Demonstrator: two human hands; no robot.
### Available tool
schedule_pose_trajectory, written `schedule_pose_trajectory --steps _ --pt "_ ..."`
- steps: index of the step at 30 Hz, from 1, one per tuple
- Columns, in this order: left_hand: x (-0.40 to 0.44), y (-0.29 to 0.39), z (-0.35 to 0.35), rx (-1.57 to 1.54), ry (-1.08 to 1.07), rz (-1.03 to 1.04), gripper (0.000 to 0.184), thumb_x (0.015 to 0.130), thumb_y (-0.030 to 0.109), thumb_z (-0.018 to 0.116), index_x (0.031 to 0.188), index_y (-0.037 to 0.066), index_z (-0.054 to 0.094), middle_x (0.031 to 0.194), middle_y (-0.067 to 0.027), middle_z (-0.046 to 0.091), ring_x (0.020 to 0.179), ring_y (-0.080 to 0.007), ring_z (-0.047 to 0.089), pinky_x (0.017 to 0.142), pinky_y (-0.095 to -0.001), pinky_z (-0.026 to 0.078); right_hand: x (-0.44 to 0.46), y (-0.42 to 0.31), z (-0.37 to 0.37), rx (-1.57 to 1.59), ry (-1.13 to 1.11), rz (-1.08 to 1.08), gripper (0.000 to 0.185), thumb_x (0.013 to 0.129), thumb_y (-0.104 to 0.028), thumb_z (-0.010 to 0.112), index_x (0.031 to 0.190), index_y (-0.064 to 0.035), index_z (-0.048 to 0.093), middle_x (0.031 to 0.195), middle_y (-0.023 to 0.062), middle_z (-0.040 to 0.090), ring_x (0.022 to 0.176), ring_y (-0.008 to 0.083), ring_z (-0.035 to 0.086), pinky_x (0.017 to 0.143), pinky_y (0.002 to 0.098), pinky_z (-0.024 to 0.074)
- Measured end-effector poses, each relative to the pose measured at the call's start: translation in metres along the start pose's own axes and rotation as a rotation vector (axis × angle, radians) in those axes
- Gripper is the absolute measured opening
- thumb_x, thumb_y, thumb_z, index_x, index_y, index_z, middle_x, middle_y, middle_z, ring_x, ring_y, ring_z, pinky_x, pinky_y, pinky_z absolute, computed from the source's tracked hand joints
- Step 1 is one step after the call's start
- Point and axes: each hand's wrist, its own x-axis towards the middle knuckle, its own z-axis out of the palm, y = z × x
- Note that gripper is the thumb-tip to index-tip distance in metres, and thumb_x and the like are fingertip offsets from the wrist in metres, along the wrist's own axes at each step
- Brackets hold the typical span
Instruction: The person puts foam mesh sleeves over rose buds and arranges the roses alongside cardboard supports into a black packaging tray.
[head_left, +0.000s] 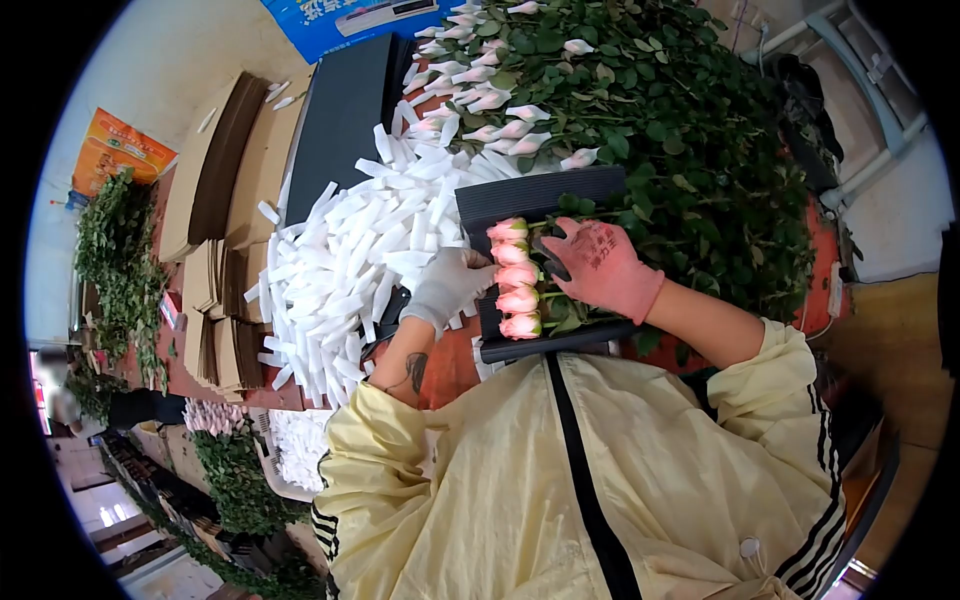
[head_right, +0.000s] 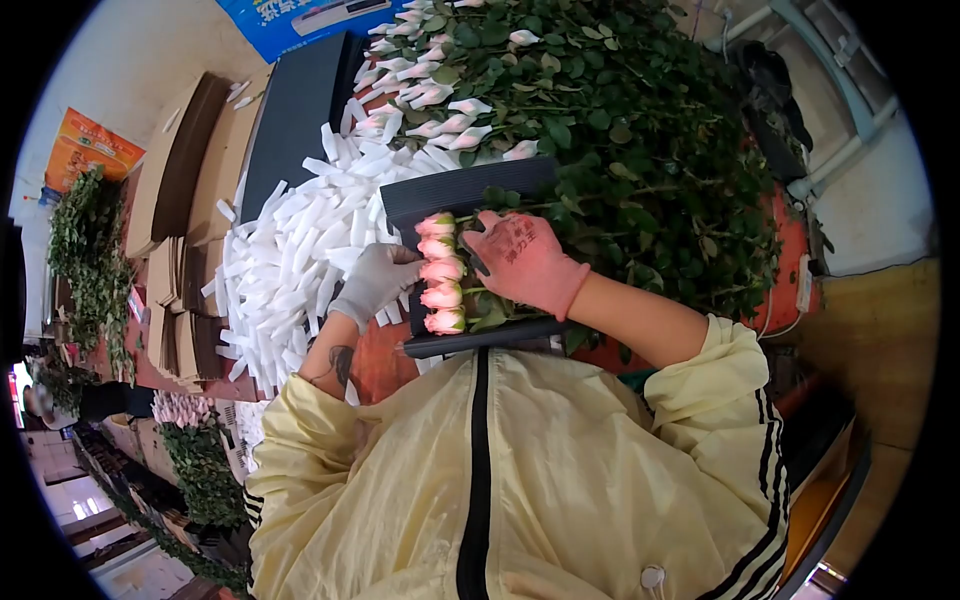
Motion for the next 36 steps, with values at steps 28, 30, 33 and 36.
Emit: schedule_pose_trajectory --steps 28,30,33,36 --pt "0.003 -0.017 0.008 -0.123 0.016 0.050 0.025 0.079 0.020 0.070 0.084 -0.005 0.064 0.064 -0.0039 0.060 0.051 -0.0078 0.052 0.043 -0.0213 0.040 0.005 0.005 0.020 0.016 0.168 -0.050 0.063 0.073 -0.034 0.065 0.130 -0.0148 0.046 0.113 0.0096 0.056 0.098 0.0236 0.058 0.080 0.0389 0.0439" --pt "0.009 -0.027 0.010 -0.086 0.035 0.086 0.026 0.078 0.020 0.069 0.081 -0.005 0.064 0.063 -0.0049 0.060 0.050 -0.0090 0.053 0.045 -0.0233 0.042 0.006 0.005 0.018 0.011 0.113 -0.042 0.059 0.076 -0.035 0.061 0.127 -0.0099 0.045 0.117 0.0111 0.053 0.097 0.0252 0.059 0.081 0.0377 0.0462" --pt "0.008 -0.029 0.010 -0.040 0.071 0.143 0.028 0.077 0.022 0.068 0.078 -0.005 0.064 0.062 -0.0059 0.060 0.051 -0.0102 0.054 0.048 -0.0255 0.044 0.011 0.004 0.006 0.057 -0.013 -0.003 0.059 0.077 -0.034 0.060 0.127 -0.0057 0.045 0.115 0.0117 0.054 0.096 0.0255 0.059 0.080 0.0369 0.0470" --pt "0.005 -0.027 0.009 -0.015 0.083 0.149 0.029 0.078 0.024 0.067 0.079 -0.005 0.064 0.063 -0.0065 0.062 0.053 -0.0109 0.056 0.051 -0.0262 0.046 0.011 0.006 0.006 0.063 0.019 -0.013 0.062 0.075 -0.032 0.062 0.129 -0.0055 0.045 0.110 0.0110 0.057 0.099 0.0231 0.059 0.082 0.0350 0.0473"
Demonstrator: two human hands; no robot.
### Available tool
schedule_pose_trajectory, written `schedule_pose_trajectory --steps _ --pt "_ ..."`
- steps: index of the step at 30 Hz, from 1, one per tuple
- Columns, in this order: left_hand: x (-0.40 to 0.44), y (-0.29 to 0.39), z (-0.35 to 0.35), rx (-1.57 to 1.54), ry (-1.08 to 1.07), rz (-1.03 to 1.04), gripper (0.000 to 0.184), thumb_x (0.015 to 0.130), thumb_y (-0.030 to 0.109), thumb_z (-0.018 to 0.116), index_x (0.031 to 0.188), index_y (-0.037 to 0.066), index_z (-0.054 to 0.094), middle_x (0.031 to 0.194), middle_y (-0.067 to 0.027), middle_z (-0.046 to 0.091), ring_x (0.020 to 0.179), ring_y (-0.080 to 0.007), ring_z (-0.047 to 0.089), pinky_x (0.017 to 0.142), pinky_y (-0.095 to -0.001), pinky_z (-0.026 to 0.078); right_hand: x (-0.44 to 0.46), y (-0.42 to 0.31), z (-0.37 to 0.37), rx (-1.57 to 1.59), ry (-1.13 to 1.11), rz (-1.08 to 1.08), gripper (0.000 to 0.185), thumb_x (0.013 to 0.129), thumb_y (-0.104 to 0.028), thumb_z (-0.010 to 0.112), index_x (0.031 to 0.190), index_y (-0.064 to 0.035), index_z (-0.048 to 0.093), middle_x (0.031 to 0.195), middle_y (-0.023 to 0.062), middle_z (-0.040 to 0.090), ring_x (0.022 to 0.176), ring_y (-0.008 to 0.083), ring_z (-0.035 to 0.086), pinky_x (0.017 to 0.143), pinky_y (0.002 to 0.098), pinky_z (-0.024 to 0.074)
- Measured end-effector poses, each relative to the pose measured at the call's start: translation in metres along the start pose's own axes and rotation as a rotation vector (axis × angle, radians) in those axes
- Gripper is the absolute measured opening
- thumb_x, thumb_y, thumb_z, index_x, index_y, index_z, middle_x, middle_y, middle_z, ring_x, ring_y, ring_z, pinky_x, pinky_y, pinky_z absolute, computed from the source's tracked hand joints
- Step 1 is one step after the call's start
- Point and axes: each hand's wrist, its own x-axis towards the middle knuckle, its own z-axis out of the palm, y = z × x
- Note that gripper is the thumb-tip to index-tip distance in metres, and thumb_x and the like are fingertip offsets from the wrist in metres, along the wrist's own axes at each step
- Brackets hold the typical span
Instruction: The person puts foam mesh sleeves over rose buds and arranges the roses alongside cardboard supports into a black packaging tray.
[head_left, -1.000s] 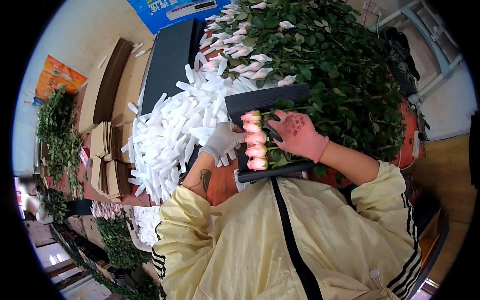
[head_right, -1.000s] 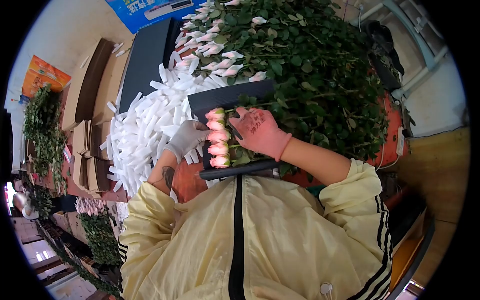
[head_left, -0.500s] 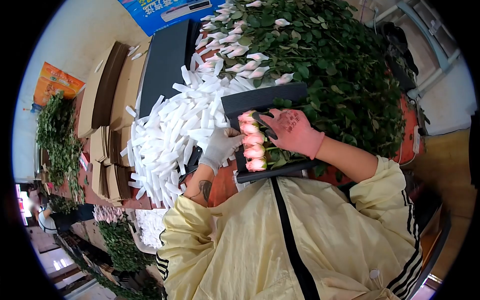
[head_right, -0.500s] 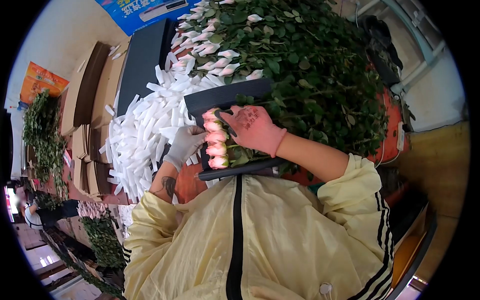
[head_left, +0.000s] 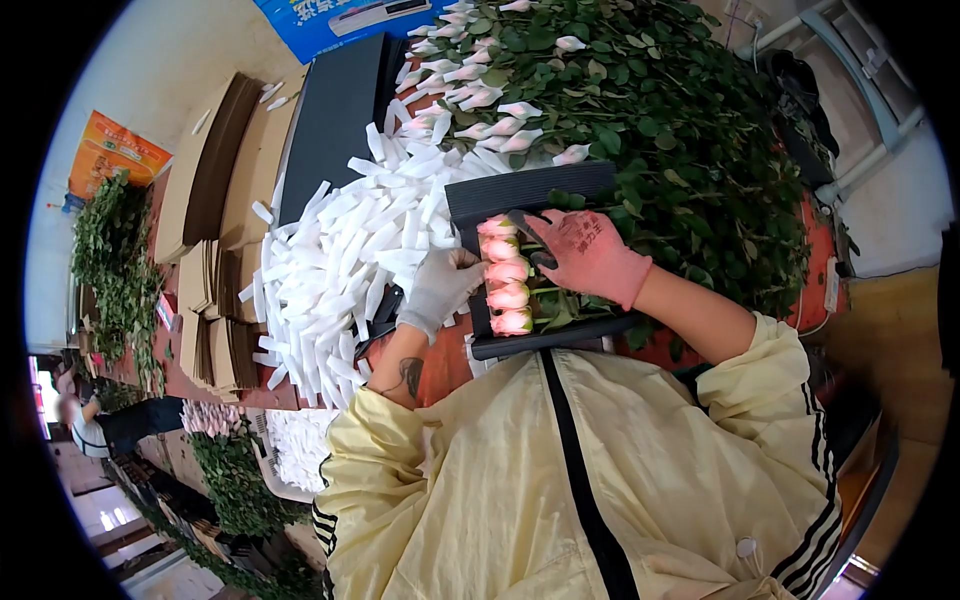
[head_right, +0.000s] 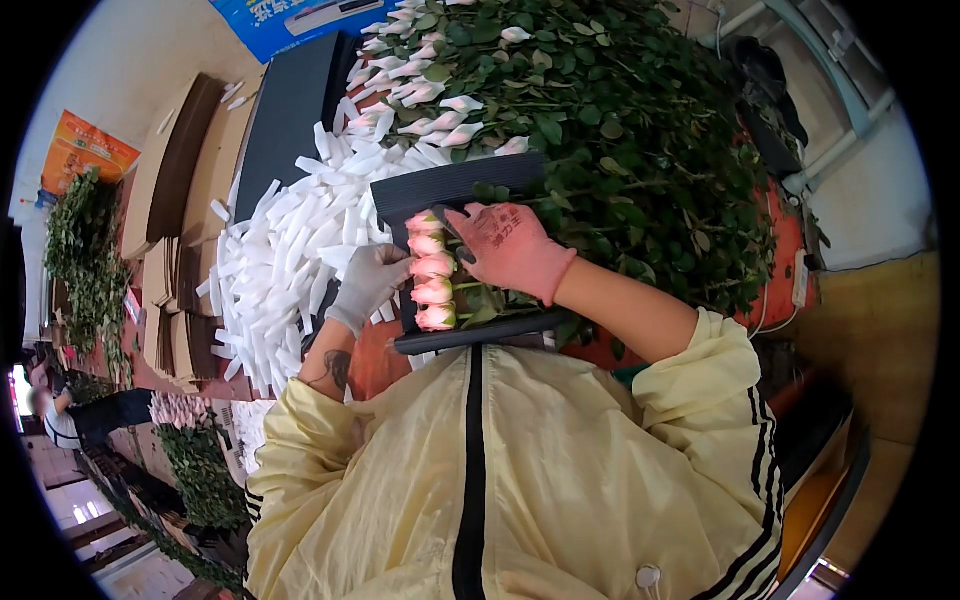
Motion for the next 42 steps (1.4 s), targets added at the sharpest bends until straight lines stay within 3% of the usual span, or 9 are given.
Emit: schedule_pose_trajectory --steps 7,11,14,16,23,25,28,37,42 --pt "-0.005 0.005 -0.006 0.106 0.003 -0.010 0.028 0.078 0.026 0.066 0.083 -0.002 0.065 0.063 -0.0065 0.063 0.057 -0.0129 0.059 0.058 -0.0284 0.048 -0.001 0.001 0.003 -0.016 -0.006 -0.005 0.062 0.076 -0.033 0.061 0.129 -0.0068 0.045 0.108 0.0104 0.058 0.097 0.0230 0.059 0.080 0.0357 0.0478" --pt "-0.049 0.042 -0.019 0.258 0.131 0.081 0.018 0.079 0.015 0.065 0.088 -0.001 0.065 0.073 -0.0055 0.065 0.064 -0.0104 0.057 0.061 -0.0264 0.047 -0.024 -0.010 -0.022 -0.027 0.267 -0.155 0.039 0.074 -0.031 0.062 0.106 -0.0092 0.056 0.100 0.0089 0.059 0.088 0.0231 0.060 0.072 0.0367 0.0474" --pt "-0.089 0.059 -0.025 0.053 0.223 0.355 0.019 0.081 0.019 0.059 0.091 0.004 0.066 0.077 -0.0073 0.066 0.066 -0.0186 0.063 0.062 -0.0334 0.048 -0.040 -0.027 -0.047 0.033 0.118 -0.209 0.025 0.074 -0.030 0.062 0.087 -0.0102 0.057 0.089 0.0072 0.059 0.081 0.0235 0.060 0.066 0.0375 0.0467" --pt "-0.106 0.070 -0.023 0.437 0.247 0.772 0.019 0.080 0.016 0.058 0.092 0.005 0.066 0.086 -0.0082 0.066 0.070 -0.0251 0.062 0.065 -0.0366 0.047 -0.042 -0.029 -0.039 0.024 -0.058 -0.241 0.019 0.073 -0.029 0.062 0.077 -0.0112 0.056 0.079 0.0050 0.059 0.074 0.0235 0.060 0.063 0.0374 0.0469" --pt "-0.121 0.059 0.019 0.711 0.089 0.680 0.033 0.075 0.020 0.063 0.107 0.009 0.064 0.107 -0.0045 0.064 0.087 -0.0233 0.058 0.074 -0.0352 0.043 -0.036 -0.023 -0.010 0.072 0.118 -0.393 0.019 0.074 -0.031 0.060 0.077 -0.0121 0.058 0.080 0.0056 0.060 0.075 0.0231 0.061 0.065 0.0375 0.0474" --pt "-0.122 0.057 0.018 0.669 0.088 0.656 0.033 0.075 0.019 0.062 0.106 0.009 0.065 0.107 -0.0046 0.064 0.086 -0.0229 0.057 0.075 -0.0360 0.043 -0.033 -0.027 -0.026 0.099 -0.195 -0.182 0.029 0.076 -0.035 0.061 0.096 -0.0143 0.062 0.092 0.0048 0.060 0.090 0.0203 0.059 0.073 0.0365 0.0453" --pt "-0.121 0.055 0.020 0.637 0.129 0.682 0.034 0.074 0.019 0.063 0.105 0.008 0.065 0.106 -0.0041 0.065 0.086 -0.0224 0.057 0.074 -0.0361 0.043 -0.036 -0.027 -0.012 -0.132 0.042 -0.197 0.029 0.075 -0.034 0.061 0.094 -0.0127 0.059 0.088 0.0050 0.057 0.086 0.0196 0.058 0.071 0.0357 0.0441" --pt "-0.118 0.067 0.027 0.731 0.171 0.578 0.050 0.074 0.029 0.064 0.117 0.005 0.056 0.124 -0.0098 0.054 0.110 -0.0272 0.049 0.088 -0.0409 0.039 -0.022 -0.026 0.002 -0.215 0.009 -0.359 0.025 0.074 -0.028 0.060 0.092 -0.0115 0.055 0.087 0.0045 0.053 0.078 0.0206 0.056 0.067 0.0323 0.0423" --pt "-0.114 0.060 0.024 0.825 0.128 0.574 0.054 0.074 0.035 0.064 0.118 0.005 0.054 0.125 -0.0098 0.051 0.113 -0.0251 0.046 0.090 -0.0404 0.038 -0.018 -0.018 -0.024 -0.057 0.016 -0.203 0.019 0.075 -0.029 0.060 0.085 -0.0131 0.057 0.086 0.0040 0.054 0.080 0.0212 0.057 0.069 0.0317 0.0426"
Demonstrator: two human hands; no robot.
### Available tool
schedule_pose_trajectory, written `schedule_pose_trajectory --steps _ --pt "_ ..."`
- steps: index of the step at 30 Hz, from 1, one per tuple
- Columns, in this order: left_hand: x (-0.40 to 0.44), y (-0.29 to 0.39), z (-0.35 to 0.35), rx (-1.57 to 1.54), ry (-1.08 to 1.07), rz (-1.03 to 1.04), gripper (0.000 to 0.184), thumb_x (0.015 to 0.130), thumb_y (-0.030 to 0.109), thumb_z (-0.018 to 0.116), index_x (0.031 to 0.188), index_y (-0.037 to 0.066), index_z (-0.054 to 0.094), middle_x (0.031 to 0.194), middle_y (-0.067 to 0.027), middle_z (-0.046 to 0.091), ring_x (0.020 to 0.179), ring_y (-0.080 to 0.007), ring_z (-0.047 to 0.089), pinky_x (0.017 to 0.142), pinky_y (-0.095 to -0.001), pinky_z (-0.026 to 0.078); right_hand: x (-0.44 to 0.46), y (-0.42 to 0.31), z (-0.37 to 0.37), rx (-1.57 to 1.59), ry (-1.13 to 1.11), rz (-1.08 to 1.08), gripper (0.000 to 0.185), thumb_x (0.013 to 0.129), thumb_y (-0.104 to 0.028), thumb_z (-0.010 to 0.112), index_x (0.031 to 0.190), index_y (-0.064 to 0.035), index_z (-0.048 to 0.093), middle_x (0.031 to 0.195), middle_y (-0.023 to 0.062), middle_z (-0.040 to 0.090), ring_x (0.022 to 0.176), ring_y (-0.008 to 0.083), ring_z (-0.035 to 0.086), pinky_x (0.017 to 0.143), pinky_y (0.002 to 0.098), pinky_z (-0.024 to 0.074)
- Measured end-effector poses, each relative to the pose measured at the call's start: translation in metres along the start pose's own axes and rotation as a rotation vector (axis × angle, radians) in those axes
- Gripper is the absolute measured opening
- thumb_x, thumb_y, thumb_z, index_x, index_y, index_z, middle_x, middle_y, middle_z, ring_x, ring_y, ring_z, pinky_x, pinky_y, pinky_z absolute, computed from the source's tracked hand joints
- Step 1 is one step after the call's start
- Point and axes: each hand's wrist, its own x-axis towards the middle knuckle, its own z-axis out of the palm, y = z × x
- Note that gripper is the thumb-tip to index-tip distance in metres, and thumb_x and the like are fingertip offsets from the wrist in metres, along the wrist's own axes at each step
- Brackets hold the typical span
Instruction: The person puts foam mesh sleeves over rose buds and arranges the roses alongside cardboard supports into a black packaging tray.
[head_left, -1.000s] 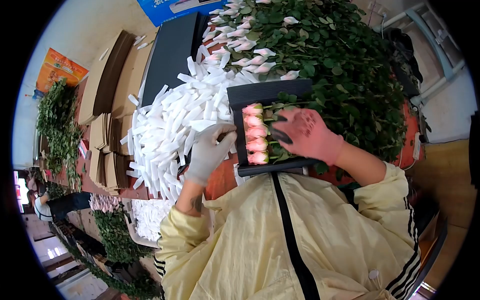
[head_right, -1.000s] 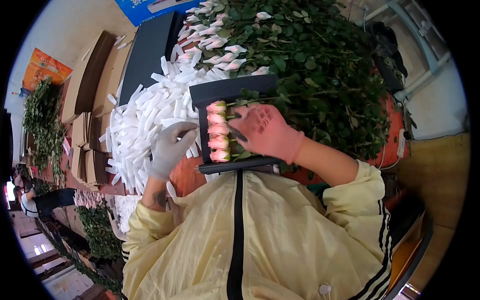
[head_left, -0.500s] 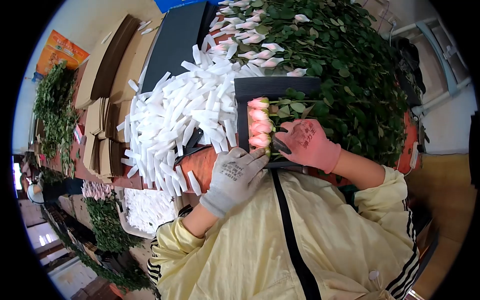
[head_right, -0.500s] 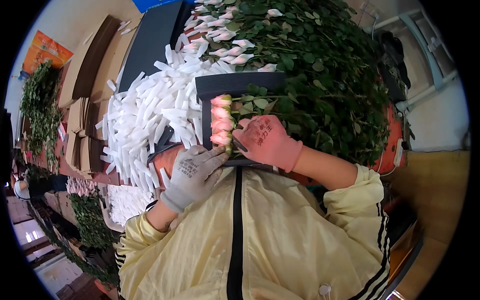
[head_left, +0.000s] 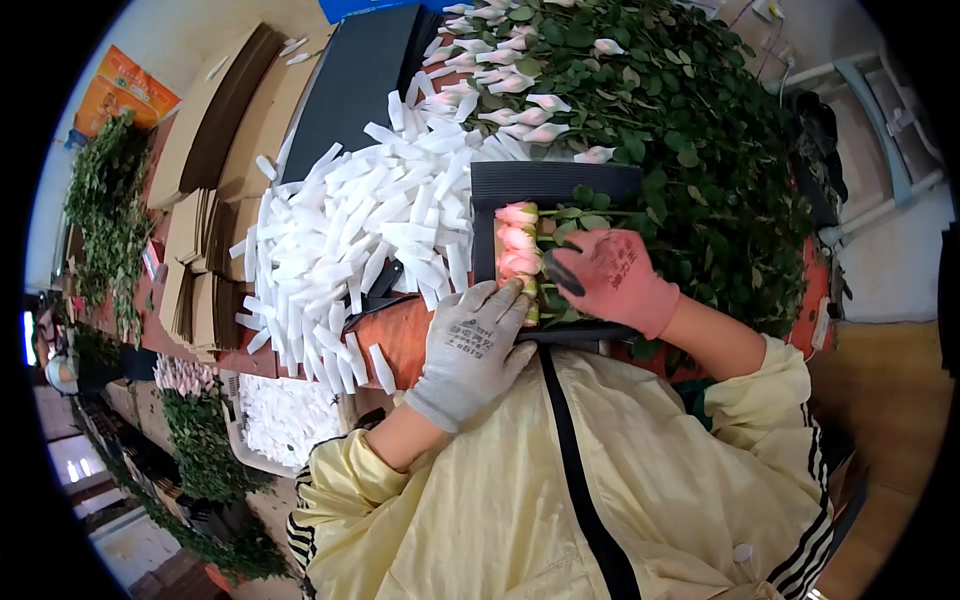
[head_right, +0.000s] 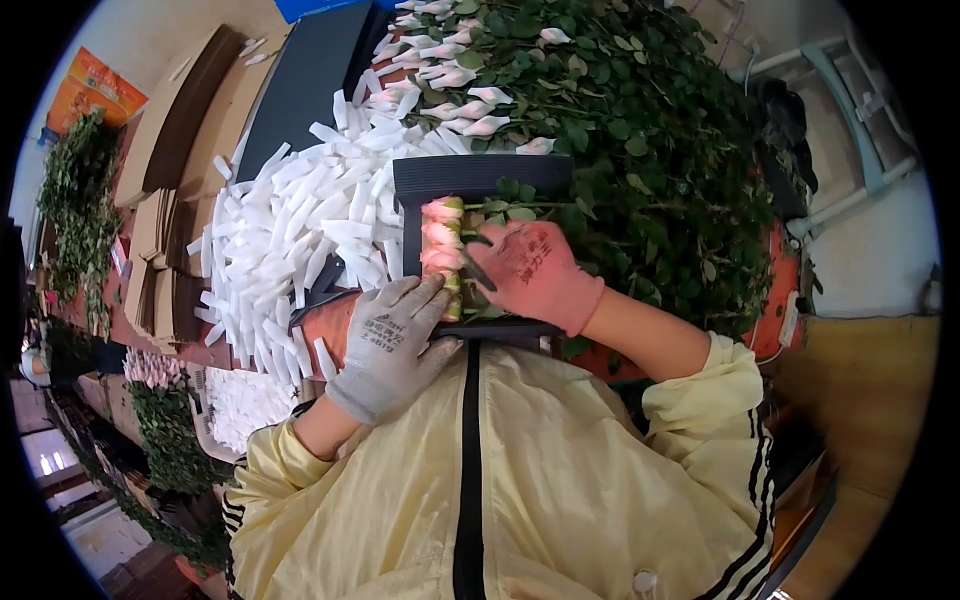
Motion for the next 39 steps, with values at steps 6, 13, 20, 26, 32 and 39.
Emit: schedule_pose_trajectory --steps 6,13,20,26,32,39 --pt "-0.001 -0.002 0.000 0.007 -0.041 0.007 0.056 0.074 0.035 0.064 0.120 0.005 0.053 0.127 -0.0094 0.049 0.113 -0.0251 0.045 0.092 -0.0405 0.037 0.008 0.012 0.033 -0.152 0.144 -0.128 0.027 0.072 -0.026 0.059 0.093 -0.0099 0.053 0.087 0.0076 0.056 0.081 0.0223 0.058 0.069 0.0335 0.0428" --pt "0.001 -0.008 0.003 -0.064 -0.001 0.052 0.050 0.075 0.030 0.064 0.117 0.005 0.055 0.125 -0.0124 0.053 0.113 -0.0291 0.049 0.095 -0.0424 0.037 0.016 0.003 0.022 -0.179 -0.049 -0.066 0.021 0.071 -0.021 0.058 0.086 -0.0067 0.052 0.086 0.0091 0.056 0.077 0.0227 0.059 0.063 0.0349 0.0446" --pt "0.004 -0.089 0.029 -0.441 0.131 -0.087 0.055 0.069 0.024 0.072 0.120 0.006 0.057 0.128 -0.0178 0.050 0.119 -0.0335 0.046 0.099 -0.0404 0.035 0.018 0.002 0.024 -0.142 0.008 -0.067 0.016 0.073 -0.018 0.055 0.083 -0.0070 0.052 0.084 0.0090 0.055 0.075 0.0221 0.059 0.061 0.0349 0.0455" --pt "0.015 -0.094 0.052 -0.419 -0.023 -0.054 0.085 0.064 0.037 0.078 0.135 0.008 0.043 0.146 -0.0237 0.024 0.134 -0.0383 0.025 0.109 -0.0425 0.023 0.016 0.007 0.028 -0.192 0.019 -0.089 0.014 0.074 -0.019 0.053 0.081 -0.0078 0.051 0.081 0.0077 0.054 0.075 0.0219 0.058 0.060 0.0353 0.0448" --pt "0.012 -0.096 0.064 -0.474 -0.056 -0.079 0.091 0.066 0.041 0.078 0.139 0.009 0.036 0.146 -0.0261 0.021 0.135 -0.0392 0.022 0.109 -0.0433 0.021 0.016 0.006 0.027 -0.169 0.182 -0.159 0.014 0.072 -0.018 0.055 0.080 -0.0083 0.051 0.077 0.0065 0.053 0.073 0.0231 0.058 0.059 0.0370 0.0439" --pt "0.011 -0.107 0.067 -0.560 -0.079 -0.055 0.099 0.063 0.040 0.077 0.143 0.010 0.027 0.146 -0.0296 0.015 0.136 -0.0414 0.019 0.110 -0.0427 0.020 0.021 0.005 0.023 -0.130 0.053 -0.136 0.014 0.071 -0.018 0.057 0.080 -0.0088 0.051 0.078 0.0069 0.054 0.072 0.0231 0.058 0.060 0.0362 0.0426"
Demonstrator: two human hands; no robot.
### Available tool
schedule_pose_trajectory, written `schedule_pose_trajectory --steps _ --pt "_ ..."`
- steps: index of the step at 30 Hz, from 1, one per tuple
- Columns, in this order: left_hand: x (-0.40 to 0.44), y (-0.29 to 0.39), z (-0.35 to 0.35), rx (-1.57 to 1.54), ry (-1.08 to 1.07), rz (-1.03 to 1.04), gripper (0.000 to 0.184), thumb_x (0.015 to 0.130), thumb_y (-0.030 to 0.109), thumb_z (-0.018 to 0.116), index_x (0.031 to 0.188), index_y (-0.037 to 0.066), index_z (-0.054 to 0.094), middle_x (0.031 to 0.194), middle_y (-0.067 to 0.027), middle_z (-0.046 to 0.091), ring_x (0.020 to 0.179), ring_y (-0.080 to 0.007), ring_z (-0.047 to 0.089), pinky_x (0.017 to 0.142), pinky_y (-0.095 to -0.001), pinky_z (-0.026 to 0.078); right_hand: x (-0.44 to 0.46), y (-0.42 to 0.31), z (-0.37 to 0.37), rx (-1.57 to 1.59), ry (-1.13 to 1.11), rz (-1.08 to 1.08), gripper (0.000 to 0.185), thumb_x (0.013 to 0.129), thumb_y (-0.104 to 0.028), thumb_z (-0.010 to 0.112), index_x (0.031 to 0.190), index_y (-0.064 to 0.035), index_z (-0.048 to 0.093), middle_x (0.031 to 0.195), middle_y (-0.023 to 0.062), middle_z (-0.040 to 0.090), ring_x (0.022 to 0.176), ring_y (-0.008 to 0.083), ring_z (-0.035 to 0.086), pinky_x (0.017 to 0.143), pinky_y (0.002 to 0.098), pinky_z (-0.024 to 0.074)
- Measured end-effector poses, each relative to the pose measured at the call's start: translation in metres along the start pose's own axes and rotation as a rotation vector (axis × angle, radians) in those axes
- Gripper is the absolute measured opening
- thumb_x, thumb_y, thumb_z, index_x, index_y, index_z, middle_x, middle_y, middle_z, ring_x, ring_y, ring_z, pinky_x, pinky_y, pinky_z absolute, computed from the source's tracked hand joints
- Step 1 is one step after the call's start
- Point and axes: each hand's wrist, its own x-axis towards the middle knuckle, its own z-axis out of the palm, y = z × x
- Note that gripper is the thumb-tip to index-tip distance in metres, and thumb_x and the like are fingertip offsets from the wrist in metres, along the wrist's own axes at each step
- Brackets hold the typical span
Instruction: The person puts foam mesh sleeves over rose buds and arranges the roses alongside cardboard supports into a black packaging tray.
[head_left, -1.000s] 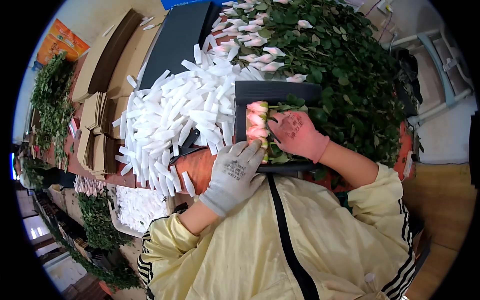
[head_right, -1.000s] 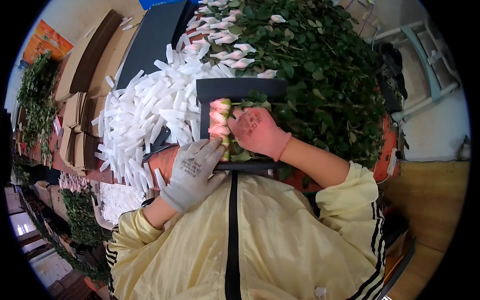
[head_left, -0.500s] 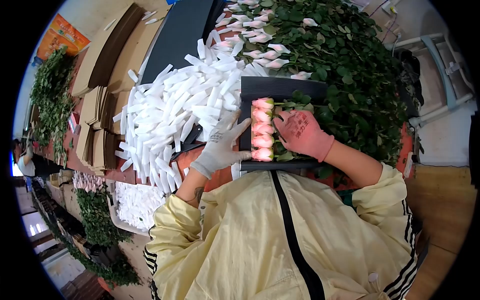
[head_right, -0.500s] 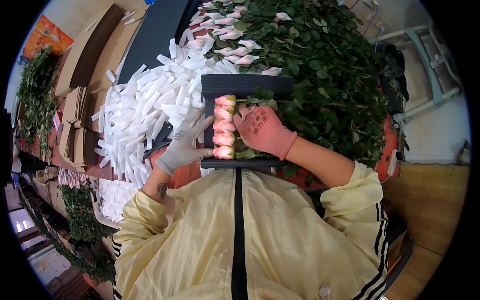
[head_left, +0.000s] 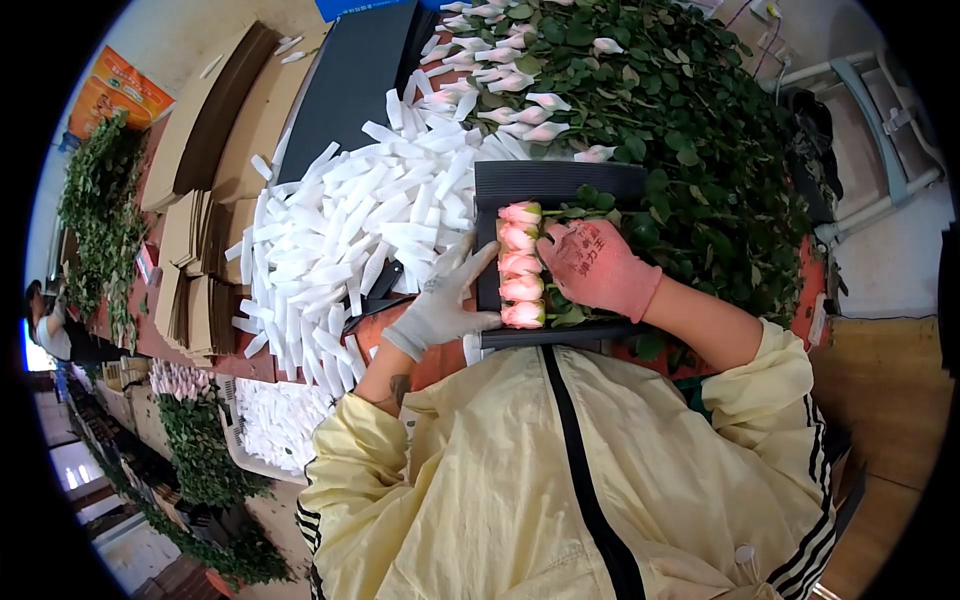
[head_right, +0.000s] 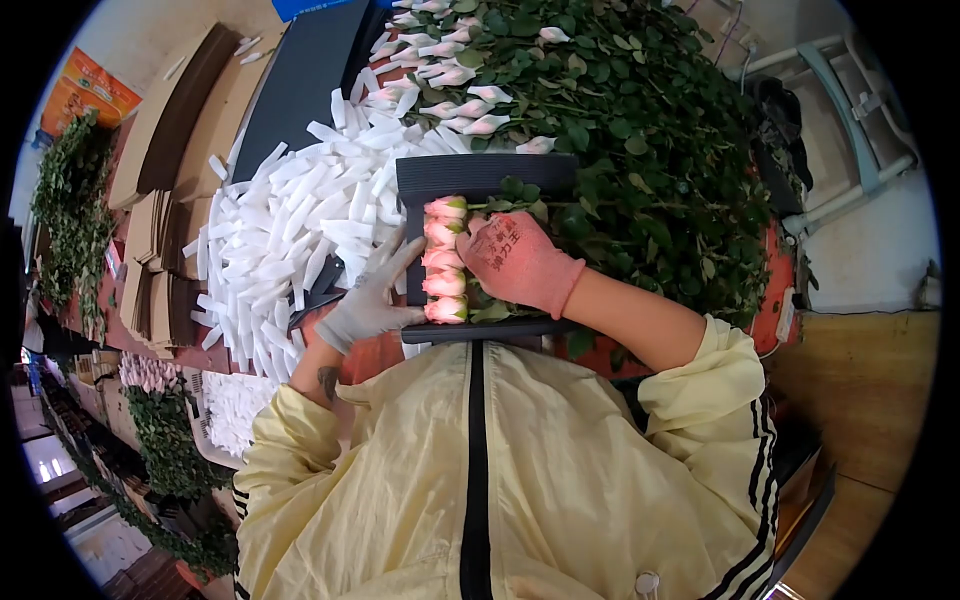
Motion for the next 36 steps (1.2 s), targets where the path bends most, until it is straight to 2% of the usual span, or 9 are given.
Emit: schedule_pose_trajectory --steps 4,6,8,10,12,16,18,27,36 --pt "0.011 0.000 -0.004 -0.099 -0.090 -0.002 0.108 0.059 0.032 0.077 0.146 0.010 0.017 0.147 -0.0302 0.008 0.137 -0.0413 0.015 0.110 -0.0417 0.020 -0.002 -0.001 0.007 -0.046 0.042 0.021 0.014 0.071 -0.018 0.056 0.081 -0.0090 0.051 0.079 0.0069 0.055 0.072 0.0229 0.058 0.061 0.0360 0.0428" --pt "0.015 0.004 -0.008 -0.078 -0.128 -0.028 0.111 0.059 0.035 0.080 0.146 0.009 0.015 0.148 -0.0287 0.005 0.138 -0.0395 0.009 0.111 -0.0423 0.016 -0.002 -0.003 0.003 -0.061 -0.122 0.065 0.026 0.073 -0.024 0.057 0.091 -0.0063 0.051 0.095 0.0094 0.055 0.080 0.0220 0.058 0.068 0.0342 0.0440" --pt "0.016 0.007 -0.011 -0.057 -0.166 -0.062 0.115 0.059 0.038 0.082 0.146 0.007 0.013 0.149 -0.0273 0.002 0.140 -0.0377 0.004 0.112 -0.0429 0.012 -0.004 -0.001 0.006 -0.076 -0.079 0.043 0.026 0.073 -0.024 0.056 0.091 -0.0064 0.051 0.094 0.0093 0.055 0.079 0.0217 0.058 0.067 0.0339 0.0437" --pt "0.016 0.010 -0.011 -0.071 -0.133 -0.047 0.111 0.056 0.032 0.078 0.146 0.010 0.016 0.147 -0.0311 0.007 0.137 -0.0418 0.013 0.110 -0.0415 0.019 -0.003 -0.001 0.005 -0.086 -0.032 0.017 0.025 0.073 -0.023 0.056 0.091 -0.0066 0.051 0.094 0.0092 0.056 0.078 0.0214 0.058 0.066 0.0335 0.0433" --pt "0.015 0.007 -0.007 -0.091 -0.119 -0.037 0.111 0.056 0.033 0.078 0.146 0.010 0.016 0.147 -0.0317 0.008 0.137 -0.0422 0.014 0.110 -0.0418 0.019 0.001 0.000 -0.001 -0.066 -0.105 0.018 0.025 0.073 -0.021 0.055 0.093 -0.0070 0.052 0.090 0.0072 0.056 0.077 0.0207 0.057 0.064 0.0342 0.0420" --pt "0.015 0.006 -0.005 -0.079 -0.092 -0.022 0.110 0.057 0.032 0.078 0.146 0.010 0.016 0.146 -0.0327 0.011 0.137 -0.0419 0.014 0.110 -0.0423 0.019 0.001 0.001 0.001 -0.042 -0.059 0.002 0.024 0.072 -0.019 0.055 0.094 -0.0072 0.053 0.084 0.0050 0.054 0.076 0.0201 0.056 0.064 0.0344 0.0406" --pt "0.016 0.008 -0.006 -0.081 -0.092 -0.025 0.110 0.057 0.032 0.078 0.145 0.009 0.017 0.145 -0.0328 0.011 0.137 -0.0416 0.013 0.110 -0.0423 0.019 -0.003 0.001 0.005 -0.055 0.110 -0.066 0.024 0.072 -0.018 0.055 0.093 -0.0073 0.054 0.080 0.0039 0.053 0.076 0.0199 0.056 0.065 0.0339 0.0401" --pt "0.016 0.009 -0.005 -0.150 -0.070 -0.037 0.106 0.056 0.033 0.078 0.144 0.011 0.022 0.145 -0.0330 0.014 0.137 -0.0417 0.014 0.110 -0.0426 0.019 0.005 0.000 -0.004 -0.027 -0.104 0.000 0.019 0.072 -0.017 0.055 0.089 -0.0083 0.053 0.083 0.0056 0.053 0.075 0.0209 0.056 0.064 0.0344 0.0411" --pt "0.018 0.006 -0.004 -0.166 -0.080 -0.054 0.111 0.054 0.033 0.081 0.144 0.012 0.020 0.145 -0.0331 0.011 0.138 -0.0407 0.009 0.110 -0.0445 0.018 0.003 -0.001 0.001 -0.024 -0.055 0.006 0.016 0.072 -0.017 0.055 0.086 -0.0088 0.052 0.082 0.0054 0.053 0.073 0.0212 0.056 0.063 0.0349 0.0412"
